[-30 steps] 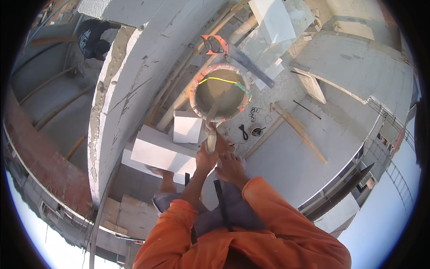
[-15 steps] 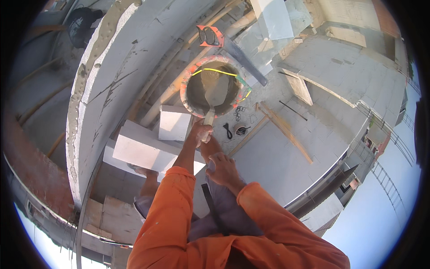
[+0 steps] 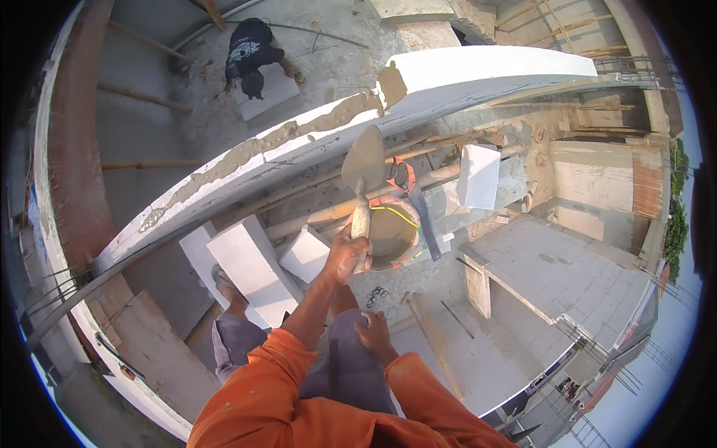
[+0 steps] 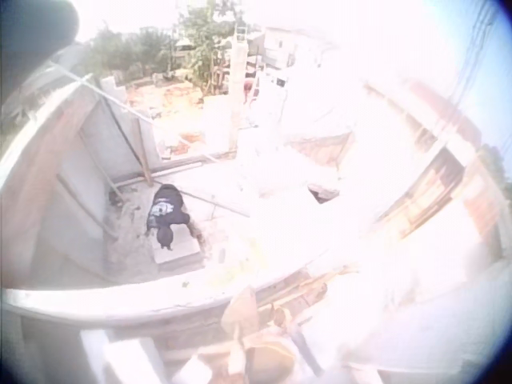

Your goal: The person spreads mortar along the top of a wall with a trowel, positions white blocks on the mortar, and taps the blocks with a hammer to level them.

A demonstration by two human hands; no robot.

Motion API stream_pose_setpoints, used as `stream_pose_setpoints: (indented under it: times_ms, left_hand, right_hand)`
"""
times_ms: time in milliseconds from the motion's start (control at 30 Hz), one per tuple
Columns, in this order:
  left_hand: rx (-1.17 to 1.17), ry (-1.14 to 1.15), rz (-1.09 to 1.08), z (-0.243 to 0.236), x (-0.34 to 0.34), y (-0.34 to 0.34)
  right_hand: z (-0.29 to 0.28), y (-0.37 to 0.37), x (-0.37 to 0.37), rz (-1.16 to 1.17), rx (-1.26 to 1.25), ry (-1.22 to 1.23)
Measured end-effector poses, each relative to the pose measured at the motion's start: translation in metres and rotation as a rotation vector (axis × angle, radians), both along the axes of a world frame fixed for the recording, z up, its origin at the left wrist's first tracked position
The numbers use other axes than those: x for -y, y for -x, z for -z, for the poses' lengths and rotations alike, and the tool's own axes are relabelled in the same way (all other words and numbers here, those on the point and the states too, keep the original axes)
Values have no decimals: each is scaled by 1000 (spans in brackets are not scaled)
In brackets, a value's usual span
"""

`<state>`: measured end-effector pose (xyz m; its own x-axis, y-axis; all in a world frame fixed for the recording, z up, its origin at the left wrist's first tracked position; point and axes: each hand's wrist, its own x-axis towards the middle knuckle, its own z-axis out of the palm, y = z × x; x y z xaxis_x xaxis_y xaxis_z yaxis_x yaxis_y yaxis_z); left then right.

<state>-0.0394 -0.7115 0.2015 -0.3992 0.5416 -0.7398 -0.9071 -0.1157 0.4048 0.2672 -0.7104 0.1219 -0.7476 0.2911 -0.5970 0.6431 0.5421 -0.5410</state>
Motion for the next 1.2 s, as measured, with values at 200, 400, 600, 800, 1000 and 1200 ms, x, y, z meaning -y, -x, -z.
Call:
stream_pose_setpoints:
  times_ms: [200,400,600,800,1000,1200]
  left_hand:
    - [-178,65,-173,-22,-98,69]
    - [-484,506,-87,-66,-183,58]
    - [-628,664,-25,-102,-216,37]
    - [-771,683,-14,-39,-215,-16]
    - [-1067,618,485,51,-28,-111]
    - [-665,819,1117,120,82,-166]
  right_hand:
    - [-47,18,-26,160,219,-36]
    - [-28,3,-35,148,105,-22]
    - [-17,17,-24,194,114,177]
    - [-35,38,-25,205,156,201]
    - [-27,39,-2,77,269,118]
    - [-22,52,5,22,357,154]
